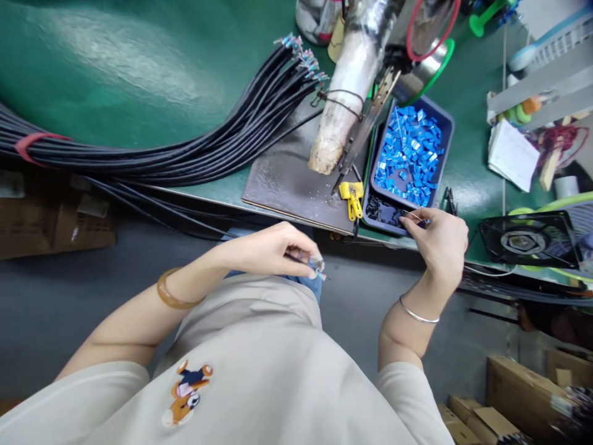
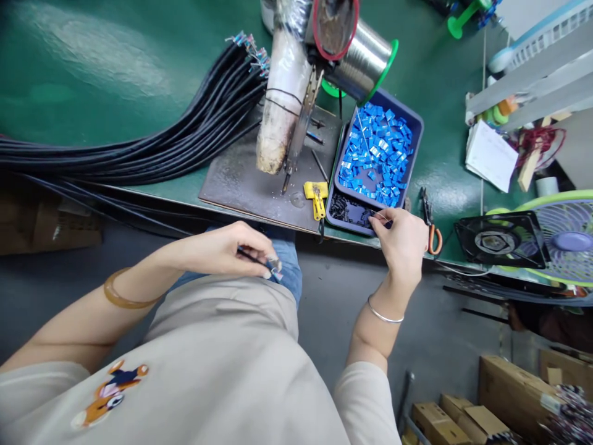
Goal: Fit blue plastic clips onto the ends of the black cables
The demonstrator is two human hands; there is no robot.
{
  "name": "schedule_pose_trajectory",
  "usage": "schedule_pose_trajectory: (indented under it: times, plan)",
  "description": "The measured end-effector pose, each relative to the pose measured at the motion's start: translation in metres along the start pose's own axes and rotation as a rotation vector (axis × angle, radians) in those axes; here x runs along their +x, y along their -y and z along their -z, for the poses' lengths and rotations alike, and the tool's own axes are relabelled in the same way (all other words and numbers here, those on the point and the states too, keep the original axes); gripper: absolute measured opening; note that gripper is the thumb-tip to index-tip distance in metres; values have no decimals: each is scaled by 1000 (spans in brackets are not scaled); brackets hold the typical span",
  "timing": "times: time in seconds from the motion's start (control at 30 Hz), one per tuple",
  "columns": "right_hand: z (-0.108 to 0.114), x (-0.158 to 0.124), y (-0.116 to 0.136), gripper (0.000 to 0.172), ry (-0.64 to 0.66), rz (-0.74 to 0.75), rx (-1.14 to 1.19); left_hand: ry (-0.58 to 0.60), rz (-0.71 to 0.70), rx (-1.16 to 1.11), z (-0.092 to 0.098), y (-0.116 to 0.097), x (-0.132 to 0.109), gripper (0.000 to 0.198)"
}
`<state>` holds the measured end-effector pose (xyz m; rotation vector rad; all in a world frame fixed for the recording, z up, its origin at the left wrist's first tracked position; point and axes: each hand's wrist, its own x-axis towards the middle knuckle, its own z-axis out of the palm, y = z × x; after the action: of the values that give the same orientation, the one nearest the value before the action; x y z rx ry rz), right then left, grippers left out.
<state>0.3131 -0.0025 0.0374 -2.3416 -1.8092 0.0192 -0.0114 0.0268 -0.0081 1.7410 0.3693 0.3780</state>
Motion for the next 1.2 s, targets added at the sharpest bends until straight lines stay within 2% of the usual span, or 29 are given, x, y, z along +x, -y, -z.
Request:
schedule_pose_trajectory:
  times: [0.13, 0.17, 0.27, 0.4, 0.5, 0.57, 0.6, 0.67, 0.77, 0.93, 1.07, 1.2]
  plan:
    - [-3, 2, -2, 14, 9, -13, 5, -511, -52, 197, -8, -10, 14, 11]
    - [-3, 2, -2, 12, 8, -18, 13, -607, -73, 237, -9, -10, 16, 11]
    - [-5, -1, 2, 9, -39, -36, 31, -744, -93, 266, -14, -9, 17, 10]
    - [-9, -12, 15, 8, -224, -91, 177, -856, -20, 149, -20, -8, 19, 7]
    - [-12, -21, 33, 8, -449, -83, 459, -838, 20, -30, -21, -10, 20, 14]
    - [-12, -27, 48, 7, -579, -51, 624, -763, 52, -165, -19, -12, 21, 19]
    - [-12, -31, 56, 7, -598, -43, 692, -722, 74, -226, -17, -13, 20, 22]
    - [-12, -38, 71, 8, -524, -22, 832, -656, 123, -324, -13, -15, 19, 24]
    - [-19, -49, 90, 6, -294, 58, 994, -608, 170, -399, -9, -16, 17, 25]
    - [-42, -53, 114, 11, -26, 56, 1034, -601, 162, -398, -9, -16, 17, 19]
    - [-51, -49, 122, 17, 62, 56, 1074, -637, 97, -333, -13, -13, 17, 15]
    - [-50, -48, 124, 12, 81, 40, 1094, -695, 41, -185, -17, -8, 17, 11]
